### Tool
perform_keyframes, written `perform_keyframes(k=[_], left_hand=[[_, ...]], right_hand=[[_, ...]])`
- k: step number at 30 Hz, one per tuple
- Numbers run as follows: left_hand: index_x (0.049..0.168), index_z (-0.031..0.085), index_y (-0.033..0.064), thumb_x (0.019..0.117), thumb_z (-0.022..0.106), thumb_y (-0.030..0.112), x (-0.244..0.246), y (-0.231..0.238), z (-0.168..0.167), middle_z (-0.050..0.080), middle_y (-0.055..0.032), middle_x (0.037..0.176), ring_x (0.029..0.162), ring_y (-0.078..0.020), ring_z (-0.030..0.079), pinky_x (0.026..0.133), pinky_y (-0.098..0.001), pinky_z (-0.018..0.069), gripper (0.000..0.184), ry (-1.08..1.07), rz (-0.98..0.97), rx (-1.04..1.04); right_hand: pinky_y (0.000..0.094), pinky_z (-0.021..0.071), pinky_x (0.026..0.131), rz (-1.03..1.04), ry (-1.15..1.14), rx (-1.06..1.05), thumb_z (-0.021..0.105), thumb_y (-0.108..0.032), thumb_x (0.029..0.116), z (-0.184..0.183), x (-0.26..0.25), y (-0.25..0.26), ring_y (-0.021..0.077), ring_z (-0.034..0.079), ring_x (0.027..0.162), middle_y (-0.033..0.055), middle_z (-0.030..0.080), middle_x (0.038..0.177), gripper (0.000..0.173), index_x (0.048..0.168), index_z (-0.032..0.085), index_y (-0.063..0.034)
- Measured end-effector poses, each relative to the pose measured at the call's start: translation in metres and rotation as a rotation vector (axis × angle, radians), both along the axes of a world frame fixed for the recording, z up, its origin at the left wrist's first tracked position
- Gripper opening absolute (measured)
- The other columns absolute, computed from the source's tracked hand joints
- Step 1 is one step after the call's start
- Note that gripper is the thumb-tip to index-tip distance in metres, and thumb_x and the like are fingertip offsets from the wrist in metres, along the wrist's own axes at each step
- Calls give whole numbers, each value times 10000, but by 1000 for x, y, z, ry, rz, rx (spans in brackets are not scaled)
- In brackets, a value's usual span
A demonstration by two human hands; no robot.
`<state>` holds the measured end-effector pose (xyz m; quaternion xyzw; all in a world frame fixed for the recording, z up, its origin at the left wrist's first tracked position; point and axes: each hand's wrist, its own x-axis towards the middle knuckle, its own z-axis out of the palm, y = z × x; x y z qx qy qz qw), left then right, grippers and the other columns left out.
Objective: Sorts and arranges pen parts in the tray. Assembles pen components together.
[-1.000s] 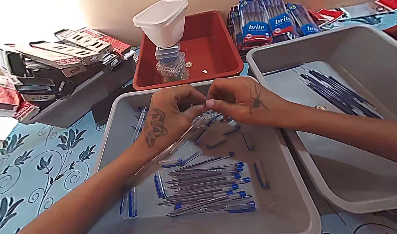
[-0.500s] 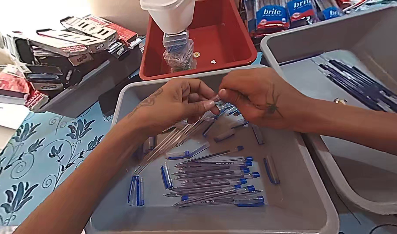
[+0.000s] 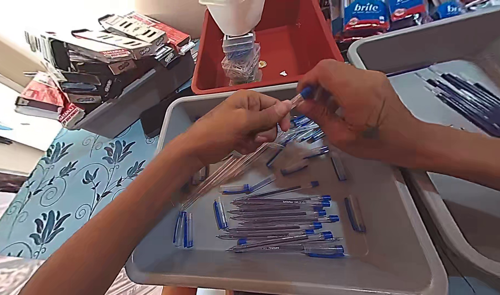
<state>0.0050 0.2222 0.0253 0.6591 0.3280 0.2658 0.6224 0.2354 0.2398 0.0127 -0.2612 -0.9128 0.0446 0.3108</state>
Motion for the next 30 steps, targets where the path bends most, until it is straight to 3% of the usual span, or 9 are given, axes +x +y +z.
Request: perform_keyframes(k=[6,12,14,16,18,21,24,27,30], left_hand=[[874,658,129,1076,413,176,-18,5,-7,481,121,538,425,78,405,395,-81,334,321,-46,-287,-249],[901,684,107,1055,428,178,-13,3,-18,498,124,526,412,99,413,388,-63,336,308,-21,-402,-432],[883,686,103,1063,449,172,-10,-3,-14,485,113,531,416,87,395,387,-70,320,305,-9,-290,-265],[838,677,94,1068,477,146,-2,-13,-7,474,82,529,402,45,374,367,-92,304,310,113,-73,161],[845,677,107,1067,480,150,5,-18,-5,470,84,547,418,22,381,378,-112,303,300,244,78,451],[907,704,97,1075,484,180,10,-20,-12,524,79,565,434,18,436,396,-122,348,289,286,104,445],[935,715,118,1058,528,218,19,-28,-16,640,89,643,483,34,552,423,-119,453,245,301,26,315],[1008,732,131,1062,506,383,22,-37,-30,672,112,751,636,67,639,556,-116,542,343,360,-103,389],[1022,761,118,1052,498,419,23,-42,-40,712,52,764,662,33,647,598,-153,528,401,398,-138,575]], right_hand=[[349,427,573,246,-74,390,509,-125,1039,0,5,7,276,626,769,152,648,852,219,940,669,-14],[331,314,541,486,-180,645,478,-20,1020,6,10,16,200,488,635,74,529,715,221,848,616,-22],[329,368,546,464,-117,545,468,-95,1041,5,12,19,204,526,631,70,541,686,266,820,606,-36],[295,348,514,441,-11,325,469,-135,1017,1,11,24,165,514,602,53,514,641,299,765,594,-33],[210,336,508,374,-7,14,486,-139,1009,6,12,23,44,488,597,-15,511,643,297,755,616,-56],[169,267,433,256,-257,-206,485,-257,1042,29,19,20,-48,409,508,-112,451,594,345,750,620,-135],[188,311,464,108,-348,-81,420,-396,1079,50,46,15,-37,453,544,-115,493,637,420,821,654,-161],[188,338,530,-142,-388,41,425,-337,1070,70,95,17,-24,456,601,-78,530,697,373,904,676,-116],[413,452,613,-461,-515,-98,477,-311,1058,74,146,15,183,595,693,58,626,782,336,1000,699,-65]])
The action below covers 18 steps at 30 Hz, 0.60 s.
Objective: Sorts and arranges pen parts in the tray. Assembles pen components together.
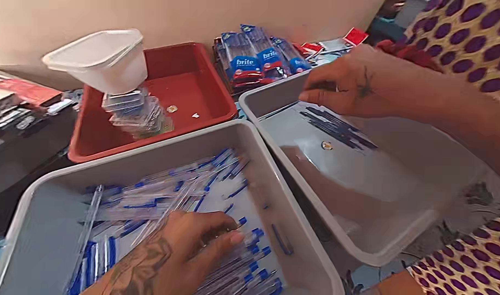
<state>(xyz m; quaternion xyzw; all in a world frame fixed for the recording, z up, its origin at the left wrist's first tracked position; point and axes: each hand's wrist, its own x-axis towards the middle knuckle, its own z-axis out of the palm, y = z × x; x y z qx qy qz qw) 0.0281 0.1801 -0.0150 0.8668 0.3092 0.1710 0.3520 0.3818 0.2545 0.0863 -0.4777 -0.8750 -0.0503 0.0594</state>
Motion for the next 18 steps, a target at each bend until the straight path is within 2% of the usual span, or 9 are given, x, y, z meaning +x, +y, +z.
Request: perform_keyframes(k=[2,3,6,8,10,11,14,16,18], left_hand=[[1036,756,93,1054,520,370,-1,-1,5,733,19,798,690,5,681,625,-185,562,364,4,-3,-25],[1027,751,84,1055,527,352,-1,0,6,727,17,793,678,15,670,612,-174,555,350,-22,14,-23],[987,742,96,1049,506,378,-4,9,0,678,60,721,593,86,575,540,-95,475,372,-83,120,146],[953,735,150,1036,482,412,-10,18,-3,622,95,667,555,49,537,507,-156,441,372,33,220,322],[940,735,148,1000,532,377,-19,27,-3,624,60,668,575,-68,583,531,-311,478,311,208,250,378],[951,736,145,989,586,343,-22,31,-2,637,45,685,595,-102,603,554,-354,500,251,283,245,344],[934,740,115,942,720,252,-20,34,1,662,-7,744,664,-159,630,623,-406,519,139,350,240,285],[937,735,79,923,739,236,-16,31,1,679,-44,773,695,-199,661,645,-432,535,158,339,224,329],[1000,701,47,926,744,219,-13,28,2,653,-69,764,671,-225,644,617,-435,522,192,336,249,361]], right_hand=[[596,502,720,-179,-22,-161,587,-238,1043,-9,25,-2,348,664,826,166,676,871,257,1029,712,-14],[626,507,736,-232,-30,-219,637,-232,1020,-17,36,-3,377,673,843,185,686,876,245,1016,721,-2],[593,504,755,-360,-80,-386,704,-203,983,-39,48,-9,381,662,839,203,671,853,250,965,706,46],[526,504,705,-364,-88,-427,662,-161,1006,-51,51,-11,323,642,770,161,641,796,213,923,681,34],[537,502,646,-360,-121,-418,649,-134,999,-54,51,-12,321,647,721,142,635,736,194,869,680,6],[542,491,622,-383,-173,-411,644,-148,998,-56,48,-12,326,643,709,137,622,717,203,847,665,-15],[544,476,547,-312,-233,-277,647,-149,966,-62,53,-12,341,647,653,123,601,658,195,805,639,-39],[567,466,513,-285,-203,-157,606,-112,980,-58,51,-16,388,647,627,153,598,644,144,883,632,-9],[566,432,453,-199,-96,-8,522,-161,996,-59,58,-20,405,618,554,162,580,625,197,994,618,11]])
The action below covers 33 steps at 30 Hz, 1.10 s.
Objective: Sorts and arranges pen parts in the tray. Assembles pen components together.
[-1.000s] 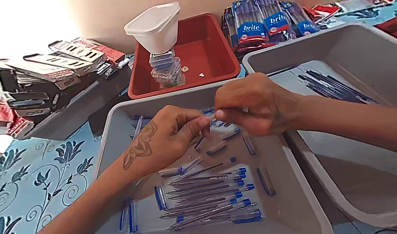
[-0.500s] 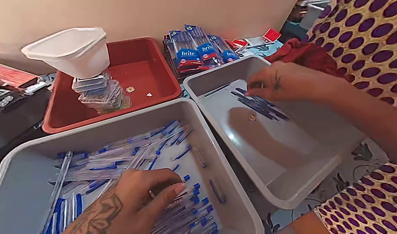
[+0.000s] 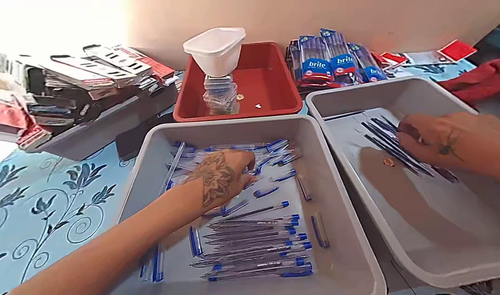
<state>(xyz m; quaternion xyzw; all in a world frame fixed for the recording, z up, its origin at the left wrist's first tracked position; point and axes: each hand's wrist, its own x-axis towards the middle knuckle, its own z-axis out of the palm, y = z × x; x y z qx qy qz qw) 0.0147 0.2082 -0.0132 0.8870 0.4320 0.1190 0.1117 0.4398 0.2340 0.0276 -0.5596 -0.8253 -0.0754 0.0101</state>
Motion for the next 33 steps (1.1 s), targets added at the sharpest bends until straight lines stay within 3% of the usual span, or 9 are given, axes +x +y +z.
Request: perform_keyframes(k=[4,7,10,14,18,21,23,28,33], left_hand=[[1149,620,-9,900,798,257,-4,-1,10,635,-148,929,812,-312,670,692,-474,548,405,116,158,26],[1014,692,20,925,772,194,-13,4,11,673,-130,892,828,-297,670,722,-486,539,212,84,180,-94],[986,735,24,964,687,133,-20,6,10,683,-130,906,831,-281,672,748,-462,545,121,-80,102,24],[1036,750,36,979,659,152,-17,3,28,678,-119,981,849,-206,655,758,-373,541,158,-368,185,150],[1065,600,99,1031,594,163,-19,3,41,646,43,781,581,-3,581,527,-148,486,72,-828,354,102],[1349,427,100,1055,560,122,-21,5,47,697,31,815,588,-38,668,571,-187,581,324,-1138,450,-78],[1464,329,117,1040,557,50,-20,11,46,713,-6,835,633,-83,714,631,-228,619,485,-1267,467,-138],[1422,399,82,1037,569,46,-18,18,38,721,-17,848,683,-103,742,691,-269,643,422,-1310,555,-101],[1409,384,70,1039,568,49,-19,20,36,718,-21,892,694,-115,748,708,-282,650,413,-1382,641,-99]], right_hand=[[563,480,527,170,217,155,425,-348,1058,8,-10,0,349,618,613,150,632,794,404,1204,611,-20],[468,499,556,317,263,240,431,-251,1067,25,-56,-9,279,612,649,160,648,904,380,1340,579,-31],[366,516,655,479,339,301,423,-122,1053,39,-112,-15,222,634,757,166,674,982,355,1321,625,-8],[208,483,548,559,551,110,487,-116,1038,29,-170,-5,61,557,639,55,666,986,409,1441,482,-44],[148,506,576,599,756,-4,515,-96,1022,2,-199,9,2,570,642,28,662,979,412,1426,492,-17],[120,485,582,567,816,-36,510,-135,1016,-19,-198,14,-29,564,638,1,653,889,375,1372,557,-28],[107,492,613,574,815,-49,496,-153,1024,-25,-194,14,-33,576,671,3,659,898,360,1354,585,-40],[109,502,706,681,796,14,494,-122,1027,-28,-194,11,4,610,755,90,703,1002,312,1273,647,-9],[108,501,690,680,803,20,499,-109,1017,-28,-194,12,5,617,753,89,708,991,299,1240,670,-7]])
